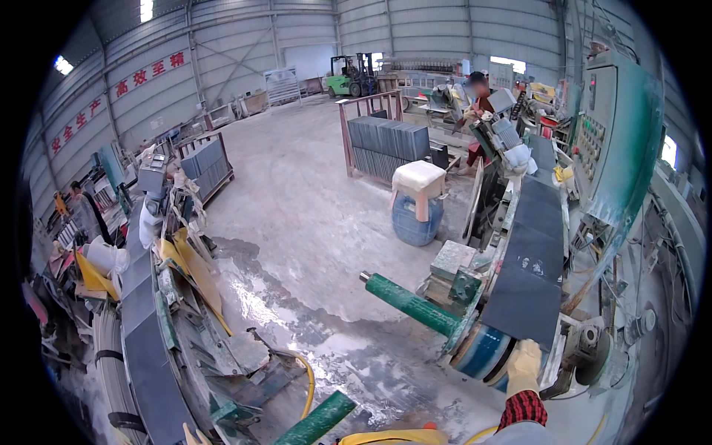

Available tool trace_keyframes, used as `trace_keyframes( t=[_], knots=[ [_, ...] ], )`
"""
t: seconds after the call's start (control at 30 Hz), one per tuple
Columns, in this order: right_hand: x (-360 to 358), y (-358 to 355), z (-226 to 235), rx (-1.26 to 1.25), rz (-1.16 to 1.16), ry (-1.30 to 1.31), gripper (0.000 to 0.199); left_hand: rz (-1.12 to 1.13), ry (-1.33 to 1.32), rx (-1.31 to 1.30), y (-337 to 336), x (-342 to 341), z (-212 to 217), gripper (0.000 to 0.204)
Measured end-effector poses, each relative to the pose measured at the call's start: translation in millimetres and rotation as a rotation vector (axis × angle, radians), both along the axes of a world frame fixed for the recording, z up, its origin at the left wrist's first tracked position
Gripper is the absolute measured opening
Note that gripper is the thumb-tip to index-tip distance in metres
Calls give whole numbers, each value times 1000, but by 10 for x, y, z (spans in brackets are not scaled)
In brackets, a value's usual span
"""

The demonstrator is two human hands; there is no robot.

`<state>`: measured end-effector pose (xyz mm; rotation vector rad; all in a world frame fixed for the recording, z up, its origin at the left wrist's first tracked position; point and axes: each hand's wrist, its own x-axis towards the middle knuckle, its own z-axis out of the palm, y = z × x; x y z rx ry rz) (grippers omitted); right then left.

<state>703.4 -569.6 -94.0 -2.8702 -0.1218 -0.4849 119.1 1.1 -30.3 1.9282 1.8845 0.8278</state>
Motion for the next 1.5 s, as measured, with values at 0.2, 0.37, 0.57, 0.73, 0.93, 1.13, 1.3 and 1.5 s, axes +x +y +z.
trace_keyframes(
  t=[0.2, 0.37, 0.57, 0.73, 0.93, 1.13, 1.3, 1.5],
  knots=[
    [-347, 1772, 6, -72, 437, 316, 35, -33, 397, 158, 795, -665, -627, 48],
    [-646, 3003, 38, -105, 793, 541, 39, -123, 560, 509, 954, -797, -816, 41],
    [-1032, 4288, -548, -316, 909, 810, 46, -140, 565, 576, 938, -701, -837, 36],
    [-1608, 5082, -620, -469, 1157, 892, 47, -103, 602, 469, 752, -620, -614, 35],
    [-1210, 5210, -1023, -509, 1267, 955, 43, -130, 591, 366, 643, -501, -521, 36],
    [-719, 4585, -976, -362, 893, 889, 35, -100, 720, 378, 728, -720, -815, 33],
    [-922, 4322, -831, -306, 851, 1006, 39, -155, 683, 287, 732, -669, -706, 40],
    [-886, 4390, -1299, -343, 882, 1055, 31, -310, 441, 189, 1159, -200, -351, 46]
  ],
)
